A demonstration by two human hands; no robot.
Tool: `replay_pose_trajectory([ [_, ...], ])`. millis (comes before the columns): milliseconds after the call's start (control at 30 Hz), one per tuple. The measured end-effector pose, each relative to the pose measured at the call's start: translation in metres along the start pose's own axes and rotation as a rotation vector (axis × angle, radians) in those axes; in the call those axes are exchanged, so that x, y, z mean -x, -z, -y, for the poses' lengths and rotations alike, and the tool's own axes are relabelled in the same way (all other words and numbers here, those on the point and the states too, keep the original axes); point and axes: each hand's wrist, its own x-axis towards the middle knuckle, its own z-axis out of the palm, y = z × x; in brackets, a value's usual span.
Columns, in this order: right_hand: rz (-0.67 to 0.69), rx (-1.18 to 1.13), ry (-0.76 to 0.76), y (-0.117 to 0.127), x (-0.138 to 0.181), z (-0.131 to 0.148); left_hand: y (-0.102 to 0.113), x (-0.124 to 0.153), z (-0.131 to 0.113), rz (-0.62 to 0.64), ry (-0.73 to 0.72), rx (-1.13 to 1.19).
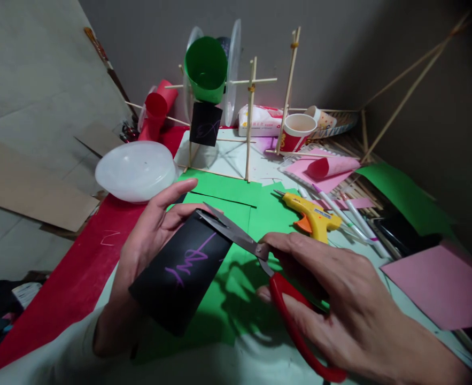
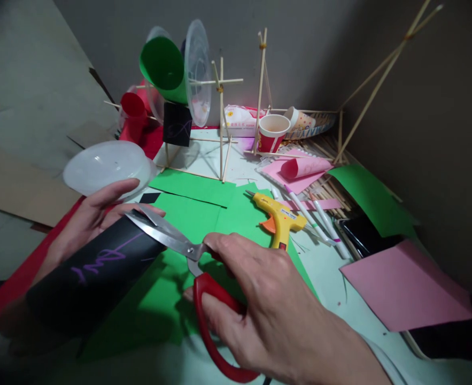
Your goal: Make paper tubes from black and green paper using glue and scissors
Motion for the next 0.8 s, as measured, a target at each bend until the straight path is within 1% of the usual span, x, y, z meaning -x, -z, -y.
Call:
replay_pose_trajectory([
  [200, 0.005, 0.047, 0.025, -0.0011, 0.0015, -0.0007, -0.0055, 0.0032, -0.0048, -0.085, 0.011, -0.097],
  [400, 0.014, 0.035, 0.03, 0.0, 0.0033, -0.0003, -0.0036, 0.0042, -0.0034, -0.015, -0.032, -0.035],
  [600, 0.056, 0.028, 0.037, 0.004, 0.0028, -0.001, -0.0041, 0.003, -0.0054, -0.062, 0.007, -0.082],
  [800, 0.057, 0.053, 0.063, 0.0071, 0.0008, -0.0026, -0.0022, 0.0024, -0.0086, -0.012, -0.014, -0.124],
])
